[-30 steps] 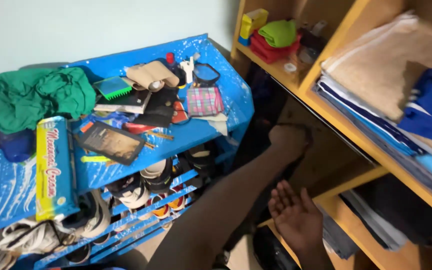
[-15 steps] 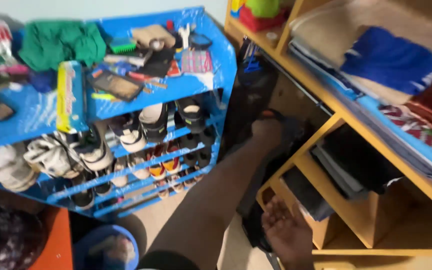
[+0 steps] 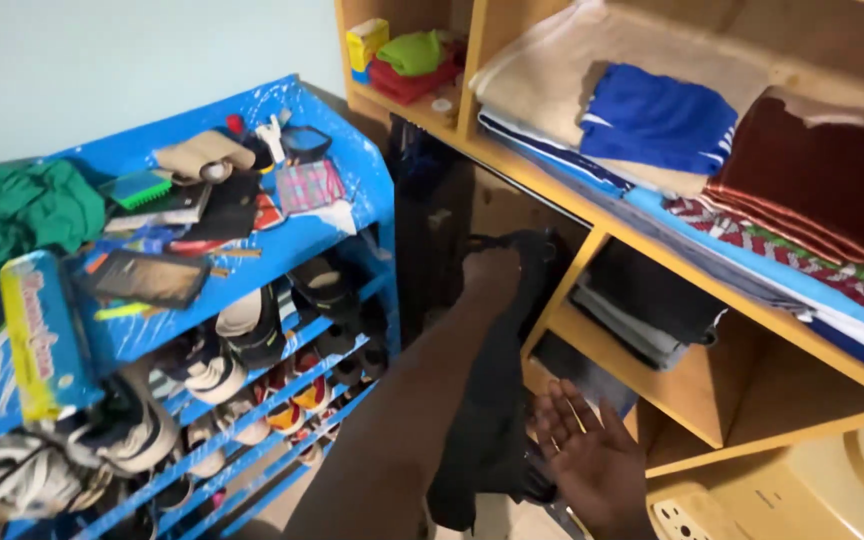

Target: The person is zipping up various jackets and placing them on clothes hangers on a bed.

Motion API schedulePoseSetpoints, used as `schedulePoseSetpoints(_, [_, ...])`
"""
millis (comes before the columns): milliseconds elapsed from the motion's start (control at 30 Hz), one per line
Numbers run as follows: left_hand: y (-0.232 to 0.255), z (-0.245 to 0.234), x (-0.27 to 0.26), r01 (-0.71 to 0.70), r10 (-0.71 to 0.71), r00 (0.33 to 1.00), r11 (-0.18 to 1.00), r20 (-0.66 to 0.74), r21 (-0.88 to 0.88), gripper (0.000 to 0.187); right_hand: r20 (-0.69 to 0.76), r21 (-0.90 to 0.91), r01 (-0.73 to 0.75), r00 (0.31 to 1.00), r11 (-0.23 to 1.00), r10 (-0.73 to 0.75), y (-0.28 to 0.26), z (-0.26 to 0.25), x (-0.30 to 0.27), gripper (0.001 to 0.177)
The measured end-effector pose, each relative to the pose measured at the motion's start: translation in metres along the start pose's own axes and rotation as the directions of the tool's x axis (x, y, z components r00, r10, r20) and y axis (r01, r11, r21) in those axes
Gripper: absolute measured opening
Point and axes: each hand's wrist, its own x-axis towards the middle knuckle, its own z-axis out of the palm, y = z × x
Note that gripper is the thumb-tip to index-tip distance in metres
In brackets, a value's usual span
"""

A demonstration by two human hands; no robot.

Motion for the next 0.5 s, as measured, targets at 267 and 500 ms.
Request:
schedulePoseSetpoints(267, [-0.052,0.062,0.015,0.01,0.014,0.995,0.969,0.094,-0.248,0.032,-0.126,-0.102,0.105,0.985,0.989,-0.117,0.002,-0.01,0.018,0.05])
schedulePoseSetpoints(500, [-0.136,0.037,-0.113,0.102,-0.068,0.992,0.925,0.105,-0.365,0.045,-0.298,-0.369,0.012,0.946,0.929,-0.131,-0.016,-0.027,0.046,0.051])
